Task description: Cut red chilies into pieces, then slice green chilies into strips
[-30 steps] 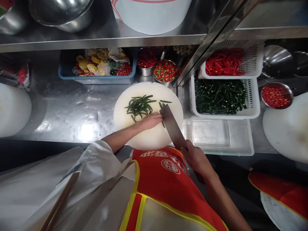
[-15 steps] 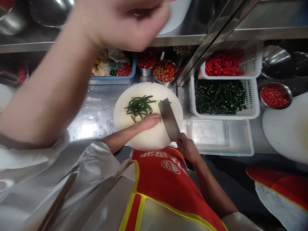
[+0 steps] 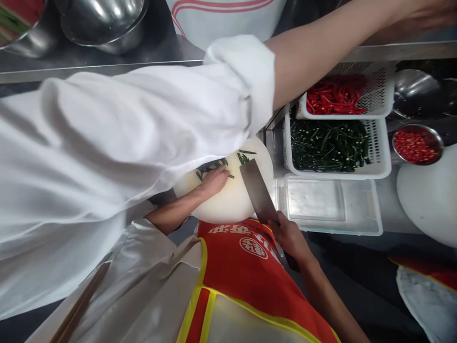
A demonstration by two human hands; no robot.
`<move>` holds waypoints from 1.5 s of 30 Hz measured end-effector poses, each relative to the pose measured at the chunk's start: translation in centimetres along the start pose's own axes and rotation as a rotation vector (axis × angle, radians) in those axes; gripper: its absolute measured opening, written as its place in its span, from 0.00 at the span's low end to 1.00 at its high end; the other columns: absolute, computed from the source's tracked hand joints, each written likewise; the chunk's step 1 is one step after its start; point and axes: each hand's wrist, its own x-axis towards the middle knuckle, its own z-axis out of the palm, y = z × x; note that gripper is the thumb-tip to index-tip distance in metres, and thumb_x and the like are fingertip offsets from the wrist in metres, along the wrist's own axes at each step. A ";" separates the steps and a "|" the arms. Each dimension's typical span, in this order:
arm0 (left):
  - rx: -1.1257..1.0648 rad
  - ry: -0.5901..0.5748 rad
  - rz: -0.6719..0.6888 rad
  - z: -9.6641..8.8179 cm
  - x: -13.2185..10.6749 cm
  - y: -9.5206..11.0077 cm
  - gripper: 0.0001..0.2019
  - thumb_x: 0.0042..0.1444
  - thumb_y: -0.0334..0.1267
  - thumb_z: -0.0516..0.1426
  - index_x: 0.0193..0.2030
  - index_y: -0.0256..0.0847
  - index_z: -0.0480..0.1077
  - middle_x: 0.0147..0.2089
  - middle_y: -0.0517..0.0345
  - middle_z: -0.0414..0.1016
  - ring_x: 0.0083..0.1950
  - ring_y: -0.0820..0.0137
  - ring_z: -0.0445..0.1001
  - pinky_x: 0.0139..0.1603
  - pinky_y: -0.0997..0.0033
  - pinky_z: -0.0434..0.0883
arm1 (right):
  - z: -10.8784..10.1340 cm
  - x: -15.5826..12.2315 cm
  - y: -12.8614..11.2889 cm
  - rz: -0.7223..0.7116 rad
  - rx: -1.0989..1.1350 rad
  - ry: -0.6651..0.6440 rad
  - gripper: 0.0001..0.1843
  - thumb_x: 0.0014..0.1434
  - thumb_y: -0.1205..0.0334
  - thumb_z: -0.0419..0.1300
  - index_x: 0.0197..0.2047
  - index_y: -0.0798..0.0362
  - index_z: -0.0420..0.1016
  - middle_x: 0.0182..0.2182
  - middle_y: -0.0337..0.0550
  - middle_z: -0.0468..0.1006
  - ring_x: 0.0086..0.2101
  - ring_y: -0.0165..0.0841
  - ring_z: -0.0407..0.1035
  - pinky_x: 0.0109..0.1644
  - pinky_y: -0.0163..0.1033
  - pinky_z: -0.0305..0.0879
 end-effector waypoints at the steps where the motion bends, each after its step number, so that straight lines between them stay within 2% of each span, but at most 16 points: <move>1: 0.032 -0.014 0.019 0.1 0.2 0.5 0.10 0.63 0.29 0.50 0.34 0.36 0.72 0.41 0.49 0.73 0.43 0.65 0.74 0.43 0.67 0.71 | -0.1 0.1 -0.2 0.007 0.010 0.010 0.12 0.65 0.53 0.47 0.43 0.50 0.64 0.30 0.48 0.79 0.30 0.40 0.72 0.31 0.37 0.52; 4: 0.071 -0.032 0.191 0.8 1.1 1.6 0.11 0.65 0.31 0.49 0.42 0.38 0.73 0.44 0.51 0.73 0.47 0.64 0.72 0.48 0.66 0.71 | -0.4 0.2 -0.8 -0.006 0.008 0.015 0.10 0.66 0.55 0.47 0.44 0.50 0.65 0.30 0.48 0.79 0.30 0.39 0.71 0.30 0.37 0.49; 6: 0.037 -0.025 0.298 1.3 1.7 1.9 0.12 0.67 0.32 0.48 0.43 0.39 0.74 0.45 0.52 0.74 0.49 0.65 0.71 0.51 0.66 0.70 | -0.8 0.0 -1.3 -0.008 -0.037 0.014 0.10 0.66 0.57 0.47 0.44 0.51 0.65 0.30 0.48 0.79 0.29 0.38 0.71 0.29 0.37 0.47; 12: -0.031 -0.009 0.382 1.4 2.4 1.5 0.16 0.70 0.36 0.45 0.39 0.38 0.73 0.43 0.51 0.74 0.45 0.67 0.71 0.49 0.67 0.69 | -2.6 -0.8 -1.3 -0.019 -0.196 -0.050 0.09 0.67 0.59 0.46 0.45 0.53 0.63 0.30 0.49 0.79 0.29 0.38 0.70 0.30 0.38 0.43; 17: -0.071 0.013 0.376 1.6 2.2 1.3 0.15 0.70 0.36 0.45 0.40 0.38 0.73 0.43 0.51 0.74 0.46 0.68 0.70 0.50 0.67 0.69 | -2.5 0.7 -1.5 -0.030 -0.186 -0.104 0.09 0.67 0.60 0.47 0.45 0.54 0.63 0.31 0.51 0.79 0.30 0.38 0.71 0.30 0.38 0.43; 20: -0.074 0.021 0.376 1.9 2.0 1.3 0.15 0.69 0.35 0.45 0.41 0.38 0.73 0.45 0.51 0.75 0.47 0.68 0.71 0.50 0.67 0.70 | -1.2 2.7 -2.6 -0.047 -0.169 -0.036 0.09 0.66 0.62 0.47 0.46 0.55 0.63 0.30 0.50 0.79 0.29 0.38 0.71 0.31 0.39 0.44; 23: -0.064 -0.009 0.398 1.3 1.8 1.2 0.13 0.68 0.33 0.46 0.43 0.39 0.73 0.47 0.51 0.74 0.48 0.68 0.71 0.51 0.67 0.70 | -0.3 3.9 -3.2 -0.070 -0.157 0.040 0.09 0.67 0.61 0.47 0.46 0.54 0.63 0.28 0.47 0.78 0.29 0.37 0.70 0.31 0.39 0.45; 25: -0.040 -0.017 0.375 0.3 1.7 0.9 0.13 0.67 0.32 0.47 0.41 0.39 0.73 0.46 0.52 0.74 0.48 0.68 0.71 0.51 0.67 0.70 | -0.4 3.5 -2.7 -0.083 -0.135 0.061 0.09 0.67 0.59 0.46 0.45 0.53 0.64 0.27 0.45 0.77 0.28 0.37 0.70 0.31 0.38 0.46; 28: 0.063 0.072 0.190 -1.9 1.9 -0.3 0.12 0.66 0.31 0.48 0.38 0.39 0.73 0.41 0.52 0.73 0.46 0.66 0.71 0.49 0.65 0.69 | -0.9 1.5 -1.5 -0.086 -0.119 0.046 0.09 0.67 0.58 0.46 0.43 0.52 0.64 0.27 0.46 0.77 0.27 0.37 0.70 0.30 0.38 0.46; 30: 0.154 0.106 0.088 -3.2 2.6 -1.2 0.10 0.63 0.29 0.50 0.39 0.38 0.73 0.42 0.51 0.72 0.45 0.64 0.70 0.49 0.63 0.68 | -1.2 0.1 -0.8 -0.097 -0.121 -0.012 0.09 0.66 0.57 0.46 0.41 0.50 0.63 0.27 0.46 0.77 0.28 0.38 0.70 0.30 0.37 0.45; 33: 0.266 0.014 0.080 -4.4 4.0 -1.9 0.09 0.57 0.26 0.53 0.36 0.37 0.74 0.44 0.48 0.72 0.46 0.61 0.68 0.48 0.61 0.66 | -1.0 -1.0 -0.1 -0.108 -0.137 -0.084 0.08 0.66 0.56 0.47 0.39 0.49 0.62 0.26 0.45 0.77 0.28 0.39 0.71 0.29 0.37 0.45; 35: 0.304 -0.056 0.102 -4.5 4.9 -1.6 0.09 0.54 0.24 0.53 0.32 0.37 0.74 0.43 0.47 0.72 0.47 0.59 0.68 0.47 0.60 0.66 | -0.6 -1.0 0.1 -0.101 -0.115 -0.076 0.08 0.66 0.56 0.47 0.39 0.49 0.62 0.27 0.45 0.77 0.29 0.38 0.71 0.29 0.37 0.45; 37: 0.300 -0.112 0.145 -4.2 5.3 -0.8 0.09 0.54 0.24 0.53 0.31 0.37 0.75 0.42 0.48 0.72 0.48 0.59 0.67 0.46 0.61 0.66 | -0.3 -0.5 0.2 -0.067 -0.072 -0.034 0.07 0.65 0.57 0.47 0.39 0.49 0.62 0.28 0.45 0.77 0.29 0.38 0.71 0.30 0.36 0.47; 41: 0.185 -0.224 0.344 -2.4 4.3 1.4 0.14 0.59 0.26 0.50 0.40 0.40 0.76 0.43 0.53 0.73 0.46 0.64 0.69 0.46 0.65 0.67 | 0.1 0.4 0.1 -0.007 -0.033 0.035 0.08 0.65 0.56 0.48 0.40 0.49 0.64 0.26 0.43 0.76 0.27 0.37 0.70 0.29 0.36 0.47; 43: 0.106 -0.226 0.405 -1.3 3.5 2.1 0.14 0.62 0.28 0.49 0.44 0.42 0.75 0.45 0.55 0.73 0.46 0.66 0.70 0.47 0.67 0.68 | 0.1 0.7 -0.2 -0.022 -0.033 0.038 0.09 0.65 0.56 0.48 0.40 0.50 0.64 0.26 0.43 0.76 0.27 0.36 0.69 0.29 0.36 0.47; 45: 0.031 -0.160 0.385 -0.4 2.8 2.2 0.13 0.65 0.30 0.48 0.46 0.41 0.74 0.47 0.54 0.72 0.48 0.67 0.70 0.50 0.67 0.69 | 0.0 0.8 -0.6 -0.023 -0.055 0.040 0.08 0.65 0.57 0.48 0.40 0.50 0.64 0.26 0.43 0.75 0.27 0.36 0.69 0.29 0.36 0.46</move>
